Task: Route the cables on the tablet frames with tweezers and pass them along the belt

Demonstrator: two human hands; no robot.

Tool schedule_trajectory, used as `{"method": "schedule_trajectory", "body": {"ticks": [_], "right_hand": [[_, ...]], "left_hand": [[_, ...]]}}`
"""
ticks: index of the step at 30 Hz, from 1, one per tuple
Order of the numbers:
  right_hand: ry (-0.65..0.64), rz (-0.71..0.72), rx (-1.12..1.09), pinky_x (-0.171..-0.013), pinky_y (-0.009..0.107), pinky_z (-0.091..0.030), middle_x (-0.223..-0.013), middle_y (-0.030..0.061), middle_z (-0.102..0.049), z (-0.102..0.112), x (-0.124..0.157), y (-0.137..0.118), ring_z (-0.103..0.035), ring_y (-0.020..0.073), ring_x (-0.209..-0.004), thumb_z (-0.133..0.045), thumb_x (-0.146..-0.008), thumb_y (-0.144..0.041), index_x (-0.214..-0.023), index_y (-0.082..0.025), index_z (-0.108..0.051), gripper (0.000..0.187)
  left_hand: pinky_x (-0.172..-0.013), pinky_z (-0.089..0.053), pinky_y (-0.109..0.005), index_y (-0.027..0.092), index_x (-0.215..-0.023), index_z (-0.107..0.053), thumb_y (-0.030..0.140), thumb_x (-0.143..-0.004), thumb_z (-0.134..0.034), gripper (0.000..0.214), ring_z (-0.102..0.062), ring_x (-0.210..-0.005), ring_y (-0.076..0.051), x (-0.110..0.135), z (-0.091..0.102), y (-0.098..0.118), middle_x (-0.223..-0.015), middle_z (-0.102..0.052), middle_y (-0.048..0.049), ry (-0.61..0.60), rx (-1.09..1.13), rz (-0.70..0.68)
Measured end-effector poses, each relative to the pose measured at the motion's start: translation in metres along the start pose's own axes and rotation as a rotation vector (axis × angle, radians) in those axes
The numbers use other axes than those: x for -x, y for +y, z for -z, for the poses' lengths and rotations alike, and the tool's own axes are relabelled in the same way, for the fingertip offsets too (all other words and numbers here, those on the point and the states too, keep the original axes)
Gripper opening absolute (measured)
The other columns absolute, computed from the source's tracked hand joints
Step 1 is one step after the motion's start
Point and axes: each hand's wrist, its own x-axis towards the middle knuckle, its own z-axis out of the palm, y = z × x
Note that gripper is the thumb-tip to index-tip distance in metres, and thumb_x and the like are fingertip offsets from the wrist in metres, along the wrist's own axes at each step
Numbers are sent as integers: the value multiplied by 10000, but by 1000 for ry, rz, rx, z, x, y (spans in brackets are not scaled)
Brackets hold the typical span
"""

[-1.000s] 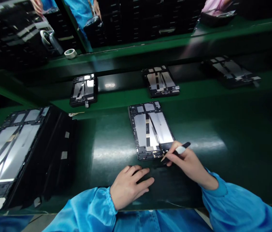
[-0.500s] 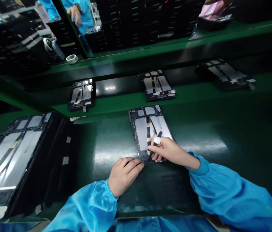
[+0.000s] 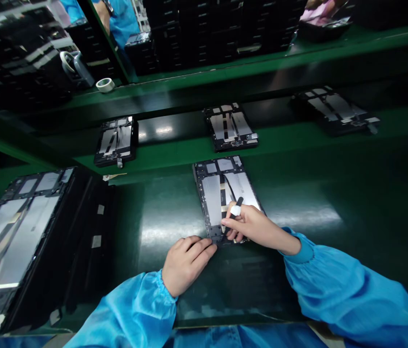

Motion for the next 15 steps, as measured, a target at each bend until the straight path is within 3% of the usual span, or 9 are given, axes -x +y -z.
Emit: {"method": "schedule_trajectory", "body": {"ticks": [6, 11, 15], "right_hand": [[18, 21, 1, -473, 237, -572, -605, 2, -677, 2, 2, -1, -728, 186, -591, -638, -852, -390, -818, -201, -532, 220], [187, 123, 70, -489, 264, -547, -651, 3, -651, 14, 21, 8, -710, 199, -630, -613, -882, -437, -801, -218, -538, 245], [223, 202, 216, -552, 300, -529, -705, -1, -629, 16, 30, 16, -685, 200, -650, -580, -921, -440, -808, -230, -564, 239]], "left_hand": [[-715, -422, -314, 166, -1282, -578, 130, -999, -424, 325, -573, -969, -211, -2, 8, 5, -1147, -659, -93, -113, -179, -64], [-736, -432, -321, 180, -1276, -583, 143, -1017, -384, 329, -567, -975, -211, -4, 9, 5, -1147, -662, -67, -129, -138, -31], [-737, -444, -316, 189, -1254, -598, 141, -1026, -350, 340, -573, -970, -203, -5, 7, 4, -1131, -669, -59, -109, -106, -12]]}}
